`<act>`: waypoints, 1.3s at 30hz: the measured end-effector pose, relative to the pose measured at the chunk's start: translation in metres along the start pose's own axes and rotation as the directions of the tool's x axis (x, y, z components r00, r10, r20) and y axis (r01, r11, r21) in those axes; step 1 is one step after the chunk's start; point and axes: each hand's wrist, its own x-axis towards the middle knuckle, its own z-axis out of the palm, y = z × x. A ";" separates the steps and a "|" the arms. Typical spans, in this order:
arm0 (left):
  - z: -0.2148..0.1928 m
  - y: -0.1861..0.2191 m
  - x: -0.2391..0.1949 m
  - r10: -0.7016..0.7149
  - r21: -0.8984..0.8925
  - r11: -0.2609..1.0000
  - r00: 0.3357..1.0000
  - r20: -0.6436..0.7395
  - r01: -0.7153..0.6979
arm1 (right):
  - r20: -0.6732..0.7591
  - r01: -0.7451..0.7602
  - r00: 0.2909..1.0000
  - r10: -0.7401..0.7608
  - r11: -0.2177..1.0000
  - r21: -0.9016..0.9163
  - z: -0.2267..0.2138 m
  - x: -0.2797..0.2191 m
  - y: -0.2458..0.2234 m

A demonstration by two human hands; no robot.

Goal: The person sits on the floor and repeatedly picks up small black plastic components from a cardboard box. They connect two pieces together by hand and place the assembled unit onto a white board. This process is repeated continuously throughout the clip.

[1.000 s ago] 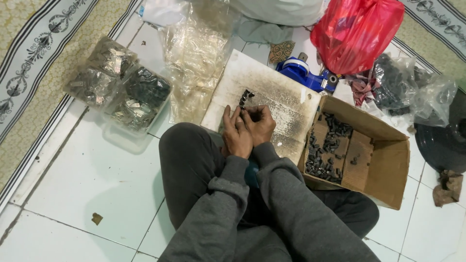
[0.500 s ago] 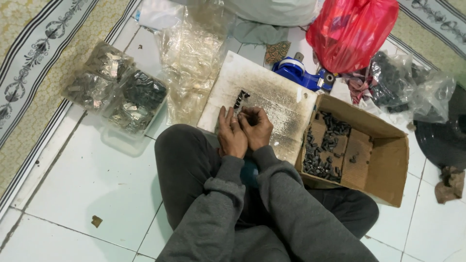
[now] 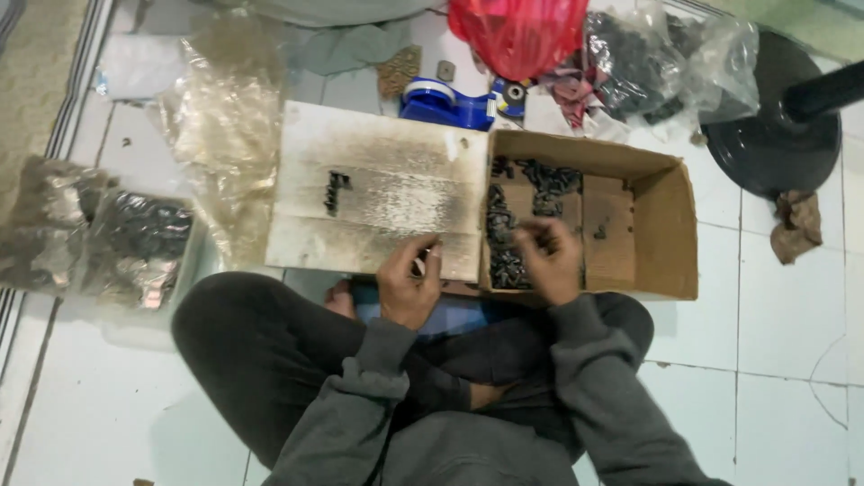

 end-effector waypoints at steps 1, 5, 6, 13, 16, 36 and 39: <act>0.008 0.007 0.004 0.004 0.000 1.000 1.000 0.012 -0.004 | -0.011 -0.006 1.000 0.006 1.000 0.002 -0.022 0.010 0.017; 0.047 0.023 0.016 0.047 -0.004 0.999 0.950 0.307 -0.048 | -0.055 -0.095 0.995 0.088 0.985 -0.146 -0.091 0.035 0.075; 0.060 0.023 0.019 0.046 0.042 0.997 0.919 0.391 -0.067 | -0.046 -0.144 0.989 0.138 0.976 -0.161 -0.102 0.040 0.087; 0.169 -0.010 0.010 -0.133 0.385 0.891 0.672 0.729 -0.242 | 0.172 -0.297 0.910 0.378 0.881 -0.367 -0.091 0.028 0.165; 0.208 -0.036 -0.003 -0.183 0.507 0.782 0.645 0.742 -0.362 | 0.254 -0.226 0.874 0.413 0.811 -0.540 -0.076 0.037 0.169; 0.226 -0.024 0.010 -0.580 0.689 0.722 0.487 0.653 -0.065 | 0.608 -0.417 0.616 0.501 0.862 -0.288 -0.075 0.052 0.117; 0.231 -0.073 0.005 -0.689 0.617 0.716 0.479 0.544 0.328 | 0.598 -0.520 0.617 0.512 0.835 -0.179 -0.073 0.054 0.136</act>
